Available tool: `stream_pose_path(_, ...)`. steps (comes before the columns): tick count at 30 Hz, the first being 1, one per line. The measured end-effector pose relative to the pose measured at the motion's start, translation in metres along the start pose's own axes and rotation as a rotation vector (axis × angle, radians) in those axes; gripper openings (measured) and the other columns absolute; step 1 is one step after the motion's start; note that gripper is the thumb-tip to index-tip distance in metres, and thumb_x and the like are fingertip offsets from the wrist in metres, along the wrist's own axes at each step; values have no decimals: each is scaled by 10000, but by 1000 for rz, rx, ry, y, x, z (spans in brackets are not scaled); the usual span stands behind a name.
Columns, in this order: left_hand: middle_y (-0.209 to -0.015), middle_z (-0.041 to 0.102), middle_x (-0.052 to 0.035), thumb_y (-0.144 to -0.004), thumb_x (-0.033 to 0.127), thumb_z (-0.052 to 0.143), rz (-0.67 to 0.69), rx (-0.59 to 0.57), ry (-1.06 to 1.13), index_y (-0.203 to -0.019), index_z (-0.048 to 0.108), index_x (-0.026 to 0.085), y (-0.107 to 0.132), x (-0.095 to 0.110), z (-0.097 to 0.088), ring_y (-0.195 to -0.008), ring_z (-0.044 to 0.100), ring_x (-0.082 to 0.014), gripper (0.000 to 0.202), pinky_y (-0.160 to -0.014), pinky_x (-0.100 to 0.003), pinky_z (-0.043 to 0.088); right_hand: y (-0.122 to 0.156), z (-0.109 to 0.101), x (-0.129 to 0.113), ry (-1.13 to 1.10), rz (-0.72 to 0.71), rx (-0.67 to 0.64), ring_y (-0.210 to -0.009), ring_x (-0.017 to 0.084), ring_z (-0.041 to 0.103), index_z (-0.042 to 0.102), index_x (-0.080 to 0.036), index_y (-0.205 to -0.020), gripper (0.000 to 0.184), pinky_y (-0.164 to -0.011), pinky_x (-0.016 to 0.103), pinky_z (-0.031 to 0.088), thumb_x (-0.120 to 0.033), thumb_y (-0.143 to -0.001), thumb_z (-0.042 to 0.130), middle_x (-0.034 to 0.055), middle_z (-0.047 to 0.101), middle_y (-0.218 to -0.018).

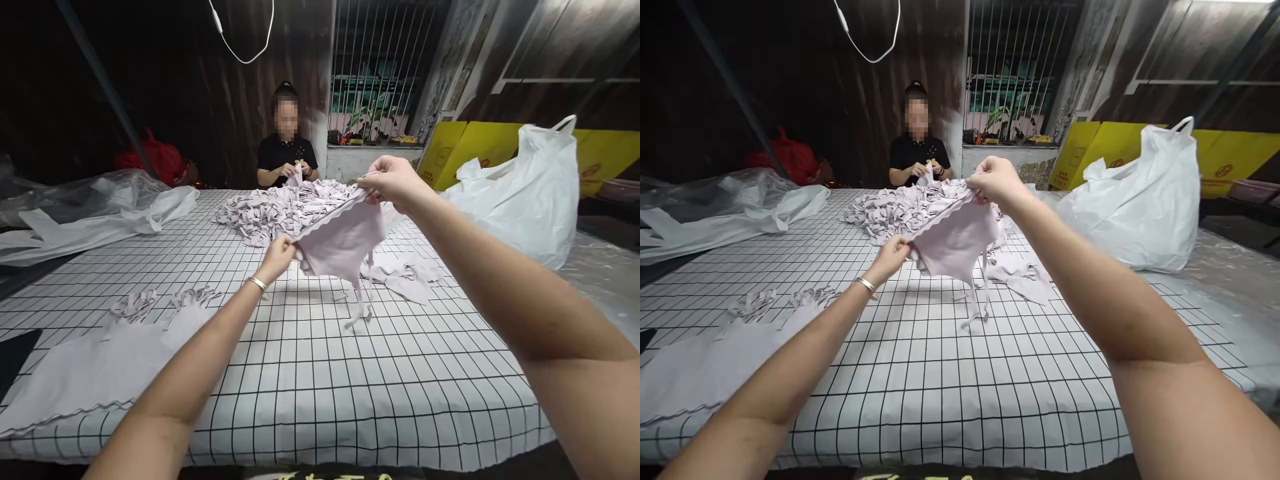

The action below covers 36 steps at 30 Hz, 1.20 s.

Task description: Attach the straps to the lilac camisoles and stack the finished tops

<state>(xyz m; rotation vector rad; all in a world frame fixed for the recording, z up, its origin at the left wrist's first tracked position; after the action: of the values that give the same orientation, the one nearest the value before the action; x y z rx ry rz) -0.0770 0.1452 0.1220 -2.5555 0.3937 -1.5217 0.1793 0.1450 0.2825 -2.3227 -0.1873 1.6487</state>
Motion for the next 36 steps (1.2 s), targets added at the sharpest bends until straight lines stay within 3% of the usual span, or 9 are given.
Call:
stream_pose_path(7,-842,655,-53,-724,159,580,236,121,-484,-825,689,146,-111,54,-83,-827,581,-198,149,-786,-293,437,-54,-16,43,-105,375,46,-450,84,513,523,-176,-720,265,-458,241,501,-174,-729,787,-7,533,-524)
stream_pose_path(11,-911,643,-59,-750,110,516,418,222,-528,-872,707,132,-125,83,-99,-895,567,-197,228,-856,-311,421,-62,-18,59,-214,316,-42,-469,114,522,534,-201,-741,211,-464,276,526,-248,-777,737,-9,519,-522)
stream_pose_path(14,-910,610,-56,-762,92,490,532,162,-508,-878,695,140,-78,66,-85,-921,551,-205,241,-873,-333,416,-25,-22,93,-199,369,-91,-550,140,577,550,-200,-772,232,-521,300,540,-270,-730,767,37,604,-641)
stream_pose_path(17,-888,595,-61,-796,94,470,549,-17,-566,-855,681,178,7,15,-50,-939,529,-226,235,-870,-377,404,53,-19,146,-30,407,-141,-635,177,606,534,-203,-744,329,-584,331,520,-358,-656,811,64,642,-734)
stream_pose_path(23,-913,610,-67,-880,90,380,308,-313,-598,-953,663,239,164,-68,13,-919,521,-228,329,-839,-397,381,215,-4,218,558,348,-210,-794,237,566,583,-226,-703,327,-740,400,463,-540,-721,671,70,590,-893)
stream_pose_path(25,-1051,594,-77,-906,234,453,191,-280,-582,-1076,636,255,182,-72,20,-1008,513,-250,251,-866,-412,382,237,1,221,589,312,-196,-924,272,562,613,-248,-862,329,-795,413,457,-537,-716,675,89,574,-1043)
stream_pose_path(29,-1222,516,-105,-818,539,584,-5,-188,-639,-1272,524,251,183,-68,25,-1115,467,-313,541,-908,-465,376,238,15,213,729,129,-253,-1083,328,501,566,-300,-1143,510,-905,481,382,-488,-694,719,95,559,-1187)
stream_pose_path(32,-1094,555,-89,-864,493,548,-25,-174,-669,-1120,600,229,177,-68,30,-1036,494,-283,372,-888,-430,393,230,19,210,788,11,-351,-955,294,534,629,-274,-940,194,-890,474,363,-426,-823,603,78,632,-997)
stream_pose_path(36,-1069,561,-79,-869,526,538,-15,-192,-667,-1093,604,236,176,-70,32,-1023,500,-275,372,-878,-415,404,227,10,210,722,-7,-251,-824,240,550,569,-239,-770,183,-804,399,405,-371,-883,514,66,623,-859)
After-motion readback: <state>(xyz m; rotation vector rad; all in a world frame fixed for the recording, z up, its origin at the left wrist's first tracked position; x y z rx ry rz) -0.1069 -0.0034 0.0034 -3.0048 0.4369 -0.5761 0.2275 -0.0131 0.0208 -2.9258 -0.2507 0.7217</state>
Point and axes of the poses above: each hand's wrist, its own y-axis away from the middle knuckle, its own z-axis out of the palm, x = y × z, the point moved 1 cm from there along -y, towards the middle knuckle
